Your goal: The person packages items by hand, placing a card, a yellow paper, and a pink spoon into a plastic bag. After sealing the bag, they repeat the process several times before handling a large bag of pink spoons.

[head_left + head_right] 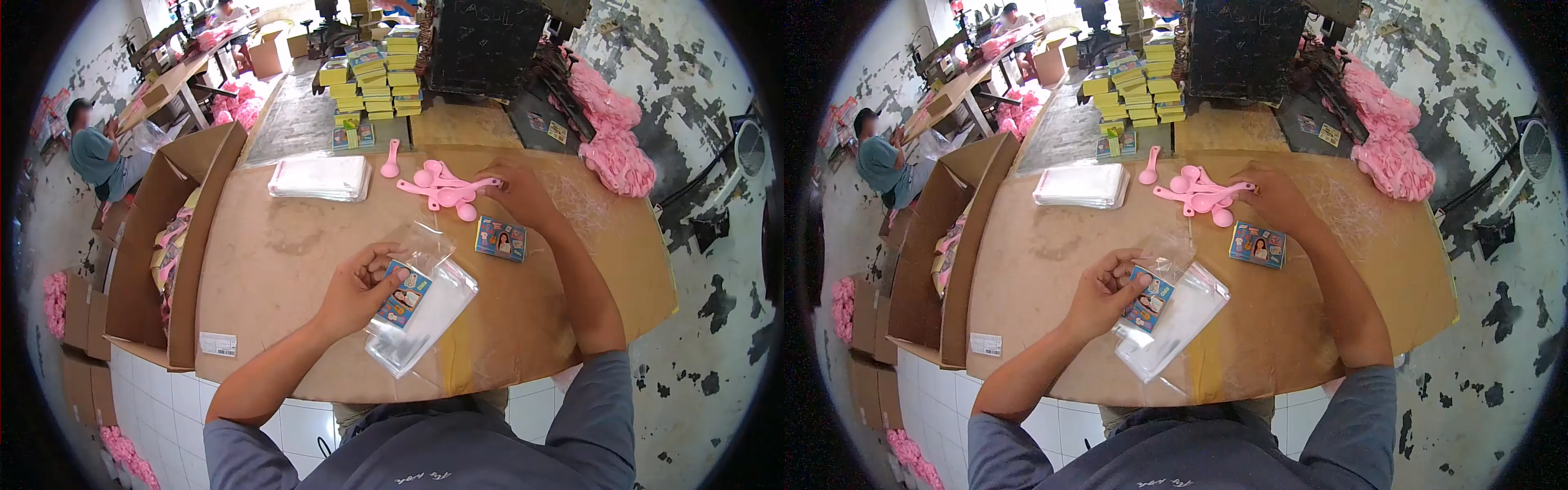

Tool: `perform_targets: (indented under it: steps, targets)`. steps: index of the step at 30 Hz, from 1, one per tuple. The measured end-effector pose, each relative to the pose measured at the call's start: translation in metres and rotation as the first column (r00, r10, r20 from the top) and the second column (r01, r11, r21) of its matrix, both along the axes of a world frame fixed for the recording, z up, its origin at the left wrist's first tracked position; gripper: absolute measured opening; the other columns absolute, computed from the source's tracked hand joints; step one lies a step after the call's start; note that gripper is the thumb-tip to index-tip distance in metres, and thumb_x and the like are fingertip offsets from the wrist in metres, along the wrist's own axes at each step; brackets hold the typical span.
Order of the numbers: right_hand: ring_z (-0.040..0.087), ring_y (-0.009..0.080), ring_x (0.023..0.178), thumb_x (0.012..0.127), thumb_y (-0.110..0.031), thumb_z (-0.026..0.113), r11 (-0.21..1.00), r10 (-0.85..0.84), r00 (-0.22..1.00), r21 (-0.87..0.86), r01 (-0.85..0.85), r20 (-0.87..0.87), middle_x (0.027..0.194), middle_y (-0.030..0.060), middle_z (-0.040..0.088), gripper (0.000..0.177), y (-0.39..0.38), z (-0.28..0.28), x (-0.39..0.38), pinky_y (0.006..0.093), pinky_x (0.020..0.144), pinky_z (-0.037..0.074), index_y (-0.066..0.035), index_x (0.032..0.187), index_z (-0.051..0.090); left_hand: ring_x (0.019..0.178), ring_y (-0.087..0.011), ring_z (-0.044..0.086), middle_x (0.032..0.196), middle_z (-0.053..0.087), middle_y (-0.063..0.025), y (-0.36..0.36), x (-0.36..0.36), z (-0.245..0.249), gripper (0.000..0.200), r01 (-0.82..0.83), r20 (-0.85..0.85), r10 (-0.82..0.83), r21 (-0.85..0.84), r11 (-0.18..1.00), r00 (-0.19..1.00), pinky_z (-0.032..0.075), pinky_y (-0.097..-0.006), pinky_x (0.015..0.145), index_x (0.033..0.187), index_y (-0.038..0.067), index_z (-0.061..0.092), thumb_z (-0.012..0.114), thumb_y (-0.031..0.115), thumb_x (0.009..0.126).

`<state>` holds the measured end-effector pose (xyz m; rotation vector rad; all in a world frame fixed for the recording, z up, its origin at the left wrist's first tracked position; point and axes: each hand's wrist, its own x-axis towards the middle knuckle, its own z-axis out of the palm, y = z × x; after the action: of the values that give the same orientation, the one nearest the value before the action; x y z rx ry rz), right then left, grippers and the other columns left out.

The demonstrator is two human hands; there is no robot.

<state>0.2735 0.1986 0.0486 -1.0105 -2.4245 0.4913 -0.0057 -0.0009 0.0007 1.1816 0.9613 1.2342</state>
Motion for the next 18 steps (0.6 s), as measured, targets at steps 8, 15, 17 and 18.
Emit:
perform_targets:
  steps: [8, 15, 17, 18]
  targets:
    - [0.060, 0.0125, 0.092, 0.092, -0.005, 0.069, 0.933, 0.078, 0.882, -0.278, -0.229, -0.464, 0.105, 0.0052, 0.067, 0.016, -0.079, 0.023, -0.014, 0.0289, 0.083, 0.047, -0.004, 0.108, 0.072, 0.093, -0.0089, 0.068, 0.108, 0.072, -0.0100, -0.003, 0.001, 0.002, 0.038, 0.009, -0.046, -0.009, 0.010, 1.000, 0.999, 0.057, -0.0234, 0.075, 0.136, -0.002, 0.050, 0.062, 0.004, 0.101]
    - [0.062, 0.0144, 0.095, 0.092, -0.005, 0.068, 0.940, 0.265, 0.922, -0.139, -0.313, -0.284, 0.104, 0.0070, 0.067, 0.021, -0.093, 0.021, -0.016, 0.0304, 0.084, 0.049, -0.004, 0.112, 0.070, 0.091, -0.0089, 0.069, 0.108, 0.074, -0.0092, -0.003, 0.001, -0.004, 0.035, 0.071, -0.123, -0.064, 0.051, 0.996, 0.990, 0.057, -0.0246, 0.076, 0.134, -0.001, 0.057, 0.064, 0.007, 0.101]
    - [0.063, 0.0153, 0.095, 0.091, -0.005, 0.069, 0.950, 0.199, 0.938, -0.177, -0.256, -0.285, 0.104, 0.0076, 0.067, 0.023, -0.100, 0.022, -0.021, 0.0315, 0.083, 0.050, -0.003, 0.114, 0.069, 0.090, -0.0085, 0.069, 0.108, 0.074, -0.0091, -0.004, 0.002, -0.005, 0.032, 0.075, -0.177, -0.066, 0.040, 0.996, 0.982, 0.058, -0.0249, 0.076, 0.131, -0.001, 0.061, 0.064, 0.008, 0.101]
    - [0.063, 0.0153, 0.094, 0.091, -0.005, 0.069, 0.955, 0.171, 0.931, -0.180, -0.237, -0.321, 0.103, 0.0075, 0.067, 0.024, -0.102, 0.021, -0.023, 0.0314, 0.083, 0.050, -0.003, 0.115, 0.068, 0.089, -0.0083, 0.069, 0.108, 0.075, -0.0091, -0.005, 0.001, -0.004, 0.031, 0.081, -0.212, -0.077, 0.011, 0.997, 0.974, 0.058, -0.0250, 0.075, 0.130, -0.001, 0.062, 0.064, 0.009, 0.101]
